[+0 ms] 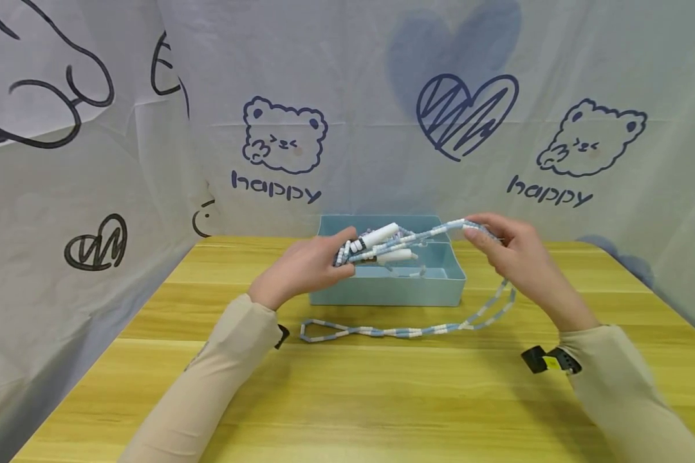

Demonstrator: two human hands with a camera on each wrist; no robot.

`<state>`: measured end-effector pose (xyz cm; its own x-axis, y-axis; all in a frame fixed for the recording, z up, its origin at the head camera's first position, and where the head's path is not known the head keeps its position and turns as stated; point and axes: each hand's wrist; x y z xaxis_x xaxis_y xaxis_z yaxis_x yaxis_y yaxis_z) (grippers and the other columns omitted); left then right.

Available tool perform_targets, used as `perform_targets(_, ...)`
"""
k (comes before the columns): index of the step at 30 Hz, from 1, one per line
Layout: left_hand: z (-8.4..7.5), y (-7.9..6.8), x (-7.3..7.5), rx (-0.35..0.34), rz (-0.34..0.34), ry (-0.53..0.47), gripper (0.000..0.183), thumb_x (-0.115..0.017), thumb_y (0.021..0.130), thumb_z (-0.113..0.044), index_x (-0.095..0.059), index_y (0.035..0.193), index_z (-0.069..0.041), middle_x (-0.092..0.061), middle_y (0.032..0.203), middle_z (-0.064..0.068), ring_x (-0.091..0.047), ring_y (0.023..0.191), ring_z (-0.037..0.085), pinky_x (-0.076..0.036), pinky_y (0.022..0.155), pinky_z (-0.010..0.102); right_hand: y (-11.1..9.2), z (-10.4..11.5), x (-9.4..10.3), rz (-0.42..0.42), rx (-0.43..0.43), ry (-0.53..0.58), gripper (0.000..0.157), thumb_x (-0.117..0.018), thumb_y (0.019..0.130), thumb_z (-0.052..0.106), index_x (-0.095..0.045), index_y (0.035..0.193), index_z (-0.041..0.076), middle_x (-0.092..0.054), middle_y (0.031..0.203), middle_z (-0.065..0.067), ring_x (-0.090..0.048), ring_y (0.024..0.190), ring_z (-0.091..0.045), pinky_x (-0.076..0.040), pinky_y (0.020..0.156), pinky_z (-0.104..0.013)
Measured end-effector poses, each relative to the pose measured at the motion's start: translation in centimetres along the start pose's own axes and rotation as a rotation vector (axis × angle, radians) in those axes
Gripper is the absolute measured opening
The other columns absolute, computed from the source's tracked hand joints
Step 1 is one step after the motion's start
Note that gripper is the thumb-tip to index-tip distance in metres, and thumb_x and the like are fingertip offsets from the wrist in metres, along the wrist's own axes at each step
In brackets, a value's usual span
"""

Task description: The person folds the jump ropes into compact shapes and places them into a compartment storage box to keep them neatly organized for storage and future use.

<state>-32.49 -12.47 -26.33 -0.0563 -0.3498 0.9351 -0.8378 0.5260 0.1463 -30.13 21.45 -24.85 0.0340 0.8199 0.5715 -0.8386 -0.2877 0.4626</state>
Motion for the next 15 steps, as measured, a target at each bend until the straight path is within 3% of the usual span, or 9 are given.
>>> perform_targets(4, -0.4, -0.2, 0.2, -0.006, 0.009, -0.054, 0.029, -0.054, 0.095, -0.029, -0.042, 0.122, -0.025, -0.055, 0.071, 0.004, -0.040, 0.050, 0.017, -0.031, 0.045, 0.030, 0.0, -0.3, -0.1, -0.059, 0.033, -0.049, 0.026, -0.056, 0.102, 0.026, -0.065, 0.122, 0.013, -0.043, 0.064, -0.007, -0.037, 0.049, -0.019, -0.032, 0.044, -0.029)
perform_targets(6, -0.6, -0.3, 0.3, -0.006, 0.044, -0.066, 0.041, -0.055, 0.097, -0.032, -0.043, 0.135, -0.024, -0.066, 0.096, 0.006, -0.057, 0.067, 0.018, -0.045, 0.056, 0.034, 0.0, -0.3, -0.1, -0.086, 0.040, -0.065, 0.024, -0.056, 0.102, 0.027, -0.066, 0.120, 0.014, -0.043, 0.065, -0.007, -0.037, 0.050, -0.019, -0.032, 0.045, -0.029)
perform_targets(10, -1.2, -0.5, 0.3, -0.069, 0.218, -0.184, 0.049, -0.056, 0.097, -0.027, -0.043, 0.143, -0.018, -0.062, 0.113, 0.006, -0.058, 0.083, 0.019, -0.048, 0.072, 0.035, 0.0, -0.3, -0.3, -0.119, 0.060, -0.099, 0.023, -0.055, 0.102, 0.028, -0.067, 0.117, 0.016, -0.045, 0.067, -0.008, -0.039, 0.052, -0.019, -0.033, 0.047, -0.028)
perform_targets(11, -1.3, -0.6, 0.3, -0.070, 0.278, -0.224, 0.052, -0.057, 0.097, -0.026, -0.043, 0.146, -0.019, -0.062, 0.113, 0.005, -0.058, 0.082, 0.018, -0.049, 0.071, 0.034, 0.0, -0.2, -0.4, -0.123, 0.065, -0.113, 0.022, -0.056, 0.102, 0.029, -0.068, 0.116, 0.016, -0.045, 0.067, -0.007, -0.038, 0.052, -0.020, -0.033, 0.047, -0.029)
perform_targets(13, -1.6, -0.7, 0.3, -0.073, 0.390, -0.325, 0.051, -0.057, 0.094, -0.022, -0.045, 0.144, -0.021, -0.058, 0.091, 0.006, -0.046, 0.061, 0.018, -0.041, 0.056, 0.030, 0.1, -0.3, -0.6, -0.120, 0.080, -0.144, 0.023, -0.056, 0.102, 0.029, -0.068, 0.115, 0.016, -0.045, 0.067, -0.007, -0.037, 0.052, -0.020, -0.033, 0.049, -0.029)
perform_targets(15, -1.8, -0.9, 0.4, -0.051, 0.460, -0.387, 0.058, -0.058, 0.093, -0.023, -0.041, 0.148, -0.025, -0.055, 0.080, 0.004, -0.040, 0.053, 0.015, -0.037, 0.049, 0.027, 0.1, -0.4, -0.9, -0.104, 0.088, -0.177, 0.026, -0.055, 0.102, 0.031, -0.069, 0.116, 0.014, -0.046, 0.069, -0.006, -0.037, 0.053, -0.020, -0.033, 0.051, -0.030)
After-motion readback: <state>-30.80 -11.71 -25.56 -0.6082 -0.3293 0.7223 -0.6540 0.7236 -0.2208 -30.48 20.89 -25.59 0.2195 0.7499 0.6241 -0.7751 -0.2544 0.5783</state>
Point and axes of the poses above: each hand's wrist, its own y-axis towards the middle knuckle, its own x-axis out of the back of the hand, z = x × y
